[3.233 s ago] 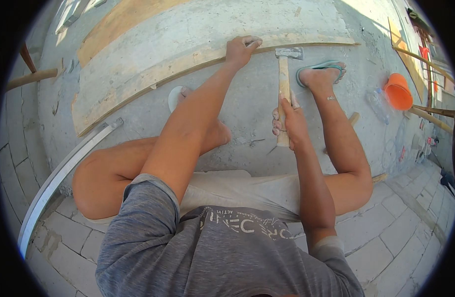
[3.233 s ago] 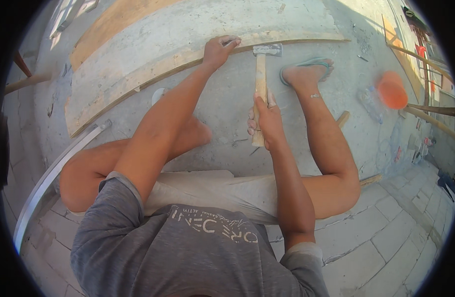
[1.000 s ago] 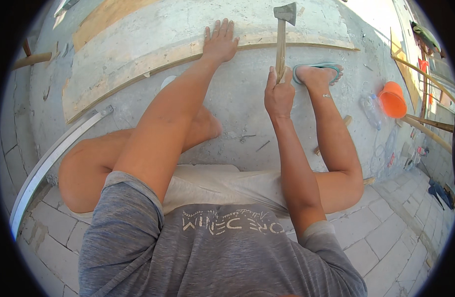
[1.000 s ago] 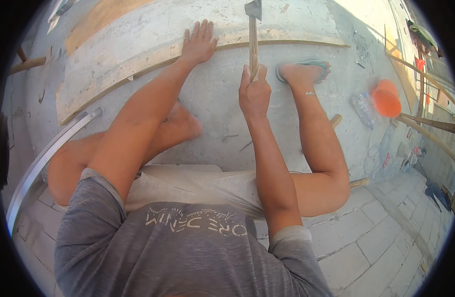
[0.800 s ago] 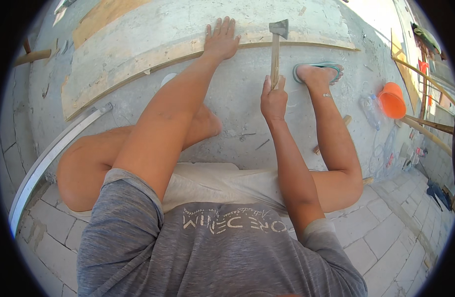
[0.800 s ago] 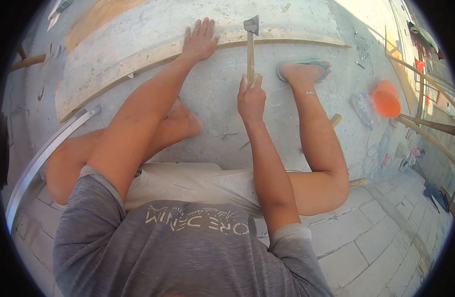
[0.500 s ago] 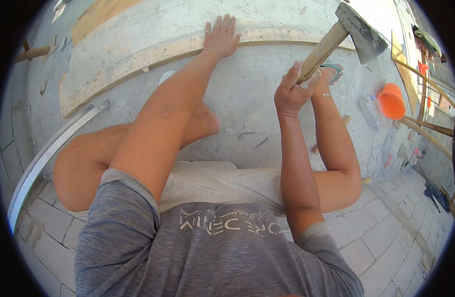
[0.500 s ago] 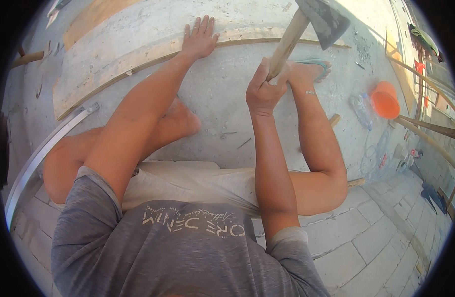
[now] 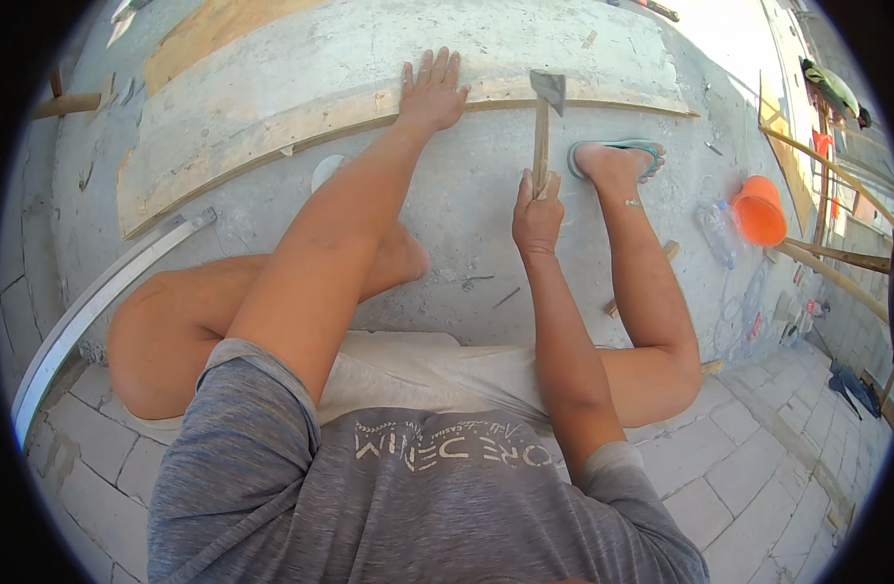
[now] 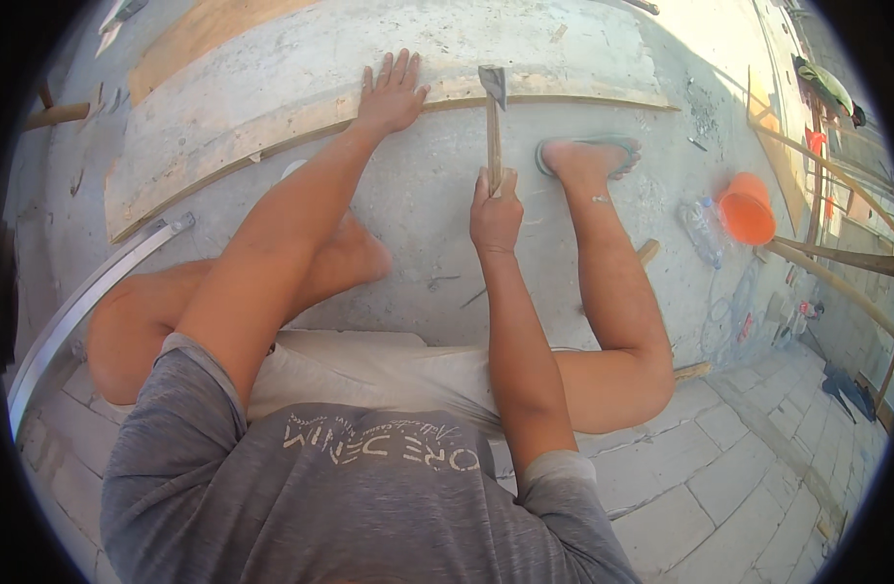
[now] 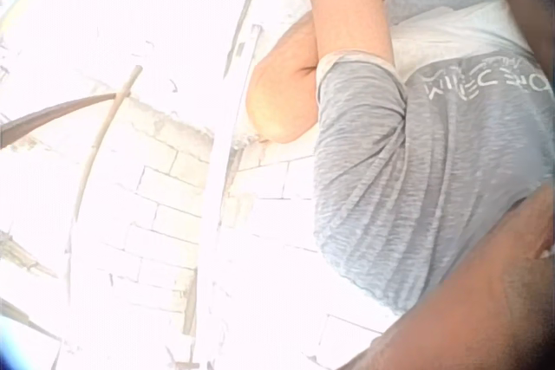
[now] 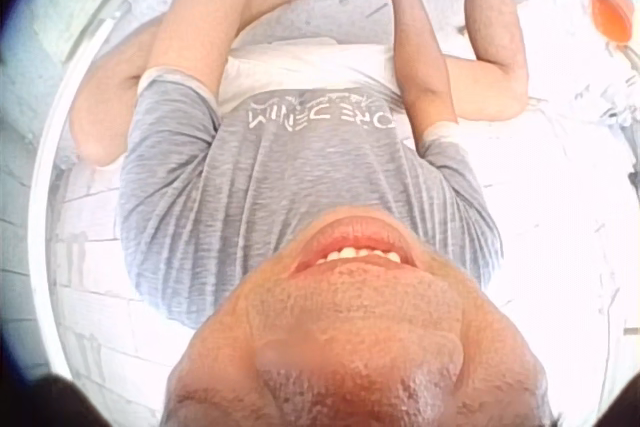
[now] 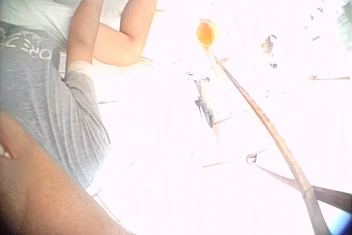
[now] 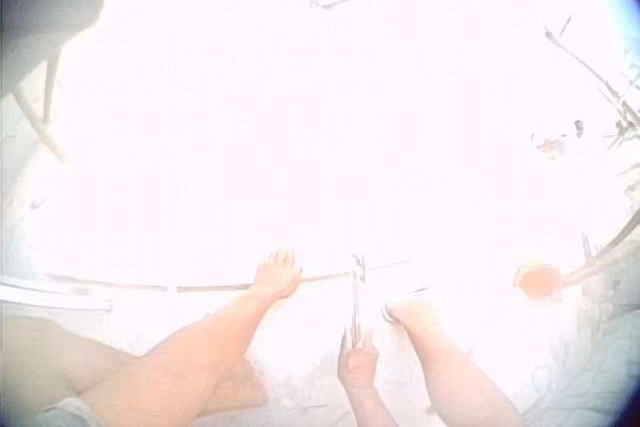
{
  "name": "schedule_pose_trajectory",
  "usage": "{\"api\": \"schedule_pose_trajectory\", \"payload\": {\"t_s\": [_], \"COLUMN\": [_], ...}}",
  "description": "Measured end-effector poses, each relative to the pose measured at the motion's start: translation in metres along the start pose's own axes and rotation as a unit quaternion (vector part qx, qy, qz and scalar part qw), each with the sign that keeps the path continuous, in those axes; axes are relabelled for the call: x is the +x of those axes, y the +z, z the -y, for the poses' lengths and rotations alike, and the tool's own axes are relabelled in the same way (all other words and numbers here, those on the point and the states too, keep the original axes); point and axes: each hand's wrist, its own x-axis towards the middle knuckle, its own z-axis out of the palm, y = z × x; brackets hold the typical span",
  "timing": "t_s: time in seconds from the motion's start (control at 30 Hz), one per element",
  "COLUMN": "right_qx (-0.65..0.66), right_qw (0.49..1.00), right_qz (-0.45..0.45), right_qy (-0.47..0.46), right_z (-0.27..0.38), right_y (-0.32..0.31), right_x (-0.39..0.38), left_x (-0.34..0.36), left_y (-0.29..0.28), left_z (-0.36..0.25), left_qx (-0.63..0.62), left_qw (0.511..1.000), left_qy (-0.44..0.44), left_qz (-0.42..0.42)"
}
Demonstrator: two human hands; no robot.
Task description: The person prepares a curved wooden formwork component by hand, using a small hatchet to clean and smooth the edges of the plywood and a wooden support piece, then fits the pieces together and aligns them on the ground.
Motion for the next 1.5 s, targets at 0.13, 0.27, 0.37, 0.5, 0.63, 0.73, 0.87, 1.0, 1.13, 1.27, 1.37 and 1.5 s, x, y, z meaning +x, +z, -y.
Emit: {"api": "schedule_pose_trajectory", "payload": {"t_s": [0.13,0.27,0.37,0.5,0.63,0.73,0.87,1.0,1.13,1.27,1.37,1.5], "right_qx": [-0.017,0.112,-0.132,-0.037,-0.026,-0.069,0.039,0.098,0.110,0.096,0.313,0.248], "right_qw": [0.988,0.993,0.971,0.974,0.985,0.965,0.992,0.994,0.991,0.970,0.884,0.876], "right_qz": [0.119,0.002,0.180,0.193,0.131,0.216,0.093,-0.030,-0.062,0.141,0.160,0.188], "right_qy": [0.102,0.034,0.085,0.111,0.112,0.131,0.074,-0.027,-0.038,0.171,0.308,0.368], "right_z": [0.023,0.057,0.020,0.040,0.033,0.015,0.048,0.066,0.035,-0.003,0.005,-0.015], "right_y": [-0.002,-0.026,-0.008,-0.022,-0.020,-0.020,-0.034,-0.051,-0.032,-0.006,-0.010,0.005], "right_x": [0.013,0.020,0.019,0.033,0.012,0.024,0.015,0.031,0.019,0.001,-0.018,-0.031], "left_x": [-0.003,-0.003,-0.003,-0.002,-0.001,-0.001,-0.006,0.001,0.002,-0.002,-0.007,-0.019], "left_y": [-0.004,-0.012,-0.010,-0.008,-0.014,-0.012,-0.007,-0.010,-0.015,-0.017,-0.023,-0.028], "left_z": [0.004,0.007,-0.002,0.009,0.001,0.000,0.002,0.006,0.000,0.009,0.000,0.006], "left_qx": [0.013,0.000,-0.010,-0.003,-0.012,-0.021,-0.017,-0.009,-0.019,-0.017,-0.030,-0.044], "left_qw": [1.000,1.000,0.999,0.999,1.000,0.998,0.997,0.999,0.999,0.999,0.996,0.997], "left_qy": [-0.008,-0.018,-0.008,-0.012,-0.002,-0.018,-0.016,-0.010,-0.015,-0.022,-0.020,0.029], "left_qz": [0.010,0.016,0.031,0.035,0.018,0.052,0.073,0.038,0.048,0.043,0.077,0.056]}}
